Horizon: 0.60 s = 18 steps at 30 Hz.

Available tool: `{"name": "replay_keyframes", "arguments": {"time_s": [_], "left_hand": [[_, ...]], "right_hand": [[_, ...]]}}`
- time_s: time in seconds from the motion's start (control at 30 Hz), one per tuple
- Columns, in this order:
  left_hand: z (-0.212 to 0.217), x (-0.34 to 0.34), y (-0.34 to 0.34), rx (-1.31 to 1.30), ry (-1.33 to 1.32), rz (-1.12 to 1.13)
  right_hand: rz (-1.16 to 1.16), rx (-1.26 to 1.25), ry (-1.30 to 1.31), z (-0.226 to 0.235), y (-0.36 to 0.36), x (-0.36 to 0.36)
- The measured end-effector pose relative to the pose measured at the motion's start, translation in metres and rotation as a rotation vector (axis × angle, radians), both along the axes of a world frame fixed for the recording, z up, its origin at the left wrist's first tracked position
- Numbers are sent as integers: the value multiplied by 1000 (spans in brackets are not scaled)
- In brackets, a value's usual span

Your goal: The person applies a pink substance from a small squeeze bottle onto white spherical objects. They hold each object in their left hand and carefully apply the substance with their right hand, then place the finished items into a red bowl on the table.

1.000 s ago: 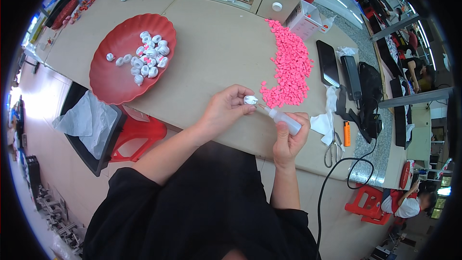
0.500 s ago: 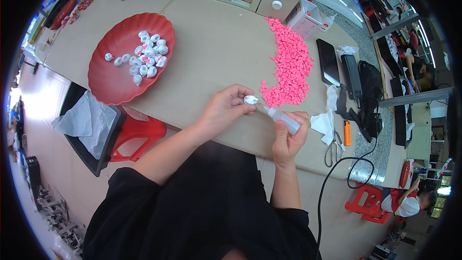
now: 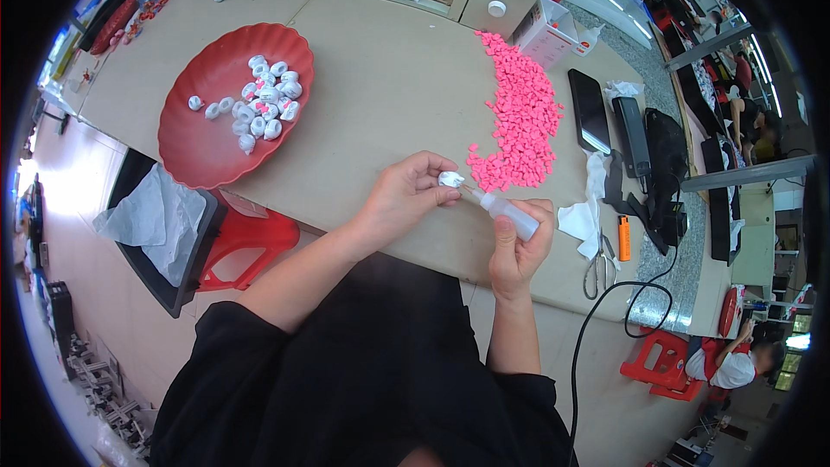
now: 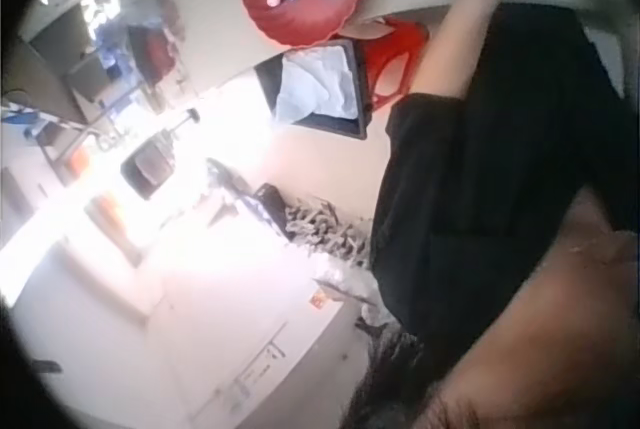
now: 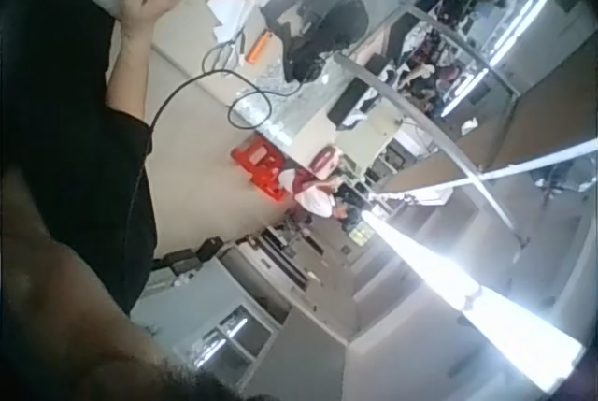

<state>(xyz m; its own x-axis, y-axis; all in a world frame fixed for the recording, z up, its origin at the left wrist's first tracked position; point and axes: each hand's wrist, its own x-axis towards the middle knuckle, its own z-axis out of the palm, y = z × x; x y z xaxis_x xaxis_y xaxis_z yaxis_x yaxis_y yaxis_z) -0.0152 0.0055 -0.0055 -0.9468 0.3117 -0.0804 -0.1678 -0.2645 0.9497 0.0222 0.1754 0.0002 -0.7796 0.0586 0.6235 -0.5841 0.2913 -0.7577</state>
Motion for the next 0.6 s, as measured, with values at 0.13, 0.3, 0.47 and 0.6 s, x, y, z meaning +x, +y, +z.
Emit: {"name": "replay_keyframes", "arguments": {"time_s": [0.13, 0.3, 0.47, 0.6], "left_hand": [[0, 0, 0, -11, 7, 1], [0, 0, 0, 15, 9, 7], [0, 0, 0, 22, 4, 0], [1, 0, 0, 3, 3, 4]], "right_hand": [[-7, 3, 11, -2, 0, -1], [-8, 59, 1, 1, 2, 1], [-43, 125, 67, 0, -1, 1], [-70, 204, 128, 0, -2, 0]]}}
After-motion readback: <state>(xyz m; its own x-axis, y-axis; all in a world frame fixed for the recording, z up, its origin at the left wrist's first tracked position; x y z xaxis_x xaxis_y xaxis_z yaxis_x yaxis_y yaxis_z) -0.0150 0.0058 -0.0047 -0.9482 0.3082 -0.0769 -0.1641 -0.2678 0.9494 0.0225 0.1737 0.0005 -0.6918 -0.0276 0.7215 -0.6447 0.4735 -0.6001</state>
